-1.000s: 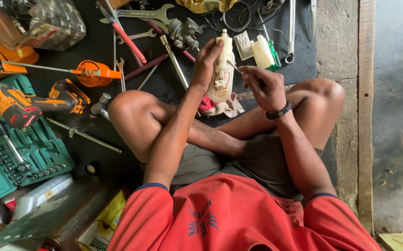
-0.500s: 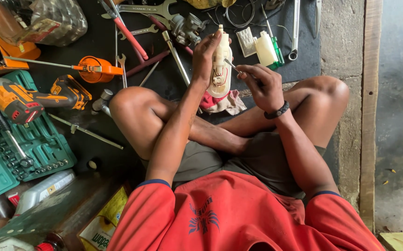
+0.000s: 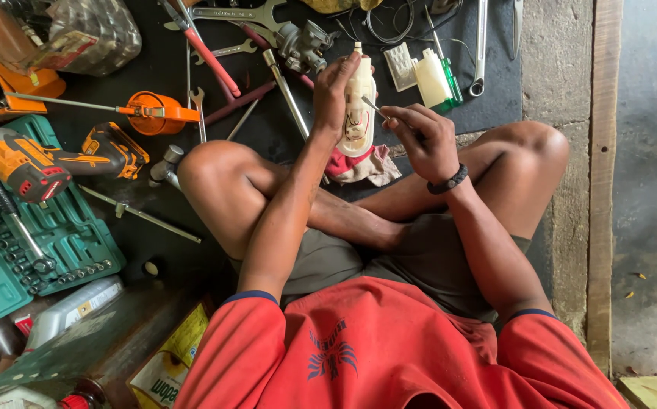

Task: Repairing a motorcycle fuel pump assembly.

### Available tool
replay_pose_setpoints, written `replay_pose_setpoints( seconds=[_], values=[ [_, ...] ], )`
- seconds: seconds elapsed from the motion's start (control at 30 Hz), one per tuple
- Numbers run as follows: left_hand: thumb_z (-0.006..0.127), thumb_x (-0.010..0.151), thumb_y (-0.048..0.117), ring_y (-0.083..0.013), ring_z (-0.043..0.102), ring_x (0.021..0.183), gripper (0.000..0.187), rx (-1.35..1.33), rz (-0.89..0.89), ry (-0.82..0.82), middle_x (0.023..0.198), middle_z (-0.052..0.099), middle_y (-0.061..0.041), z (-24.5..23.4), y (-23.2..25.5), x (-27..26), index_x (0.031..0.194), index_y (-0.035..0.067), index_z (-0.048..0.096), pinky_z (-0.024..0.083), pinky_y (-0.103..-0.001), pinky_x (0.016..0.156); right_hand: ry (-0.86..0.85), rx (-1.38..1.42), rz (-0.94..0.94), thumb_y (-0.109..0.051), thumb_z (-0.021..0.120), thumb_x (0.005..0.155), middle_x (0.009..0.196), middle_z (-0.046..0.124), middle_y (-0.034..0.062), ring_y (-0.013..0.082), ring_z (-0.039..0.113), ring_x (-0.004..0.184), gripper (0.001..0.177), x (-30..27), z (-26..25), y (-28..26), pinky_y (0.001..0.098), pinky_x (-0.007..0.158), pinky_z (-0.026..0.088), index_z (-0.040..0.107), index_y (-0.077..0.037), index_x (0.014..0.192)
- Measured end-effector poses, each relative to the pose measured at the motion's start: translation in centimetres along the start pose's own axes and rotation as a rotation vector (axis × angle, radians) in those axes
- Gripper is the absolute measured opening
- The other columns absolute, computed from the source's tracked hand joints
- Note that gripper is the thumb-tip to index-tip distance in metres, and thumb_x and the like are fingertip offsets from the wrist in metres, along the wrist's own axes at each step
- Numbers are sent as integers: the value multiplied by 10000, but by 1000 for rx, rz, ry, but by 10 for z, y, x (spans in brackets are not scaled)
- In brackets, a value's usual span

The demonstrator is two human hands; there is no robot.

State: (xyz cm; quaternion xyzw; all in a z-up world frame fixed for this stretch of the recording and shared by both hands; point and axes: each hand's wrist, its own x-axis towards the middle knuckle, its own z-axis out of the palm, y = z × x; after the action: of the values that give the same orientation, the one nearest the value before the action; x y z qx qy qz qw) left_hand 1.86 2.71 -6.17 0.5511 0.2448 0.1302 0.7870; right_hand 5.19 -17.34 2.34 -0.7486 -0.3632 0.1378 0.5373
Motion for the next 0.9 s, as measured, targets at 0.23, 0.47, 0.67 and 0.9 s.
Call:
replay_pose_setpoints(
  seconds=[0.23, 0.47, 0.67, 0.9],
  values=[
    [623, 983, 410, -182, 742, 633, 431, -34, -17, 0, 861, 749, -119, 0, 2, -2, 1080, -1, 709, 632, -324, 555, -6, 24, 9, -45, 658, 1047, 981, 735, 119, 186, 766, 925, 176, -1, 2, 3, 288, 742, 580, 734, -11, 1202],
    [607, 982, 361, -172, 723, 701, 382, -62, 26, -84, 890, 732, -108, -2, 4, -2, 1056, -2, 704, 602, -315, 616, -20, 20, 18, -58, 666, 1042, 951, 736, 106, 176, 758, 881, 175, -2, 1, 3, 283, 720, 562, 744, -19, 1194],
    [553, 953, 347, -179, 687, 800, 386, -150, 4, -215, 975, 722, -119, -5, 2, -2, 1053, -3, 683, 587, -331, 706, -30, -11, 32, -78, 699, 1021, 894, 722, 91, 153, 716, 762, 164, -3, -1, -3, 277, 639, 516, 763, -34, 1166],
    [531, 940, 361, -191, 664, 885, 384, -302, -36, -278, 1040, 697, -130, 0, 16, -10, 1048, 12, 650, 561, -351, 786, 60, -38, 12, -69, 721, 1015, 915, 699, 84, 142, 670, 735, 144, -7, -2, -12, 276, 660, 506, 766, -47, 1150]
  ],
)
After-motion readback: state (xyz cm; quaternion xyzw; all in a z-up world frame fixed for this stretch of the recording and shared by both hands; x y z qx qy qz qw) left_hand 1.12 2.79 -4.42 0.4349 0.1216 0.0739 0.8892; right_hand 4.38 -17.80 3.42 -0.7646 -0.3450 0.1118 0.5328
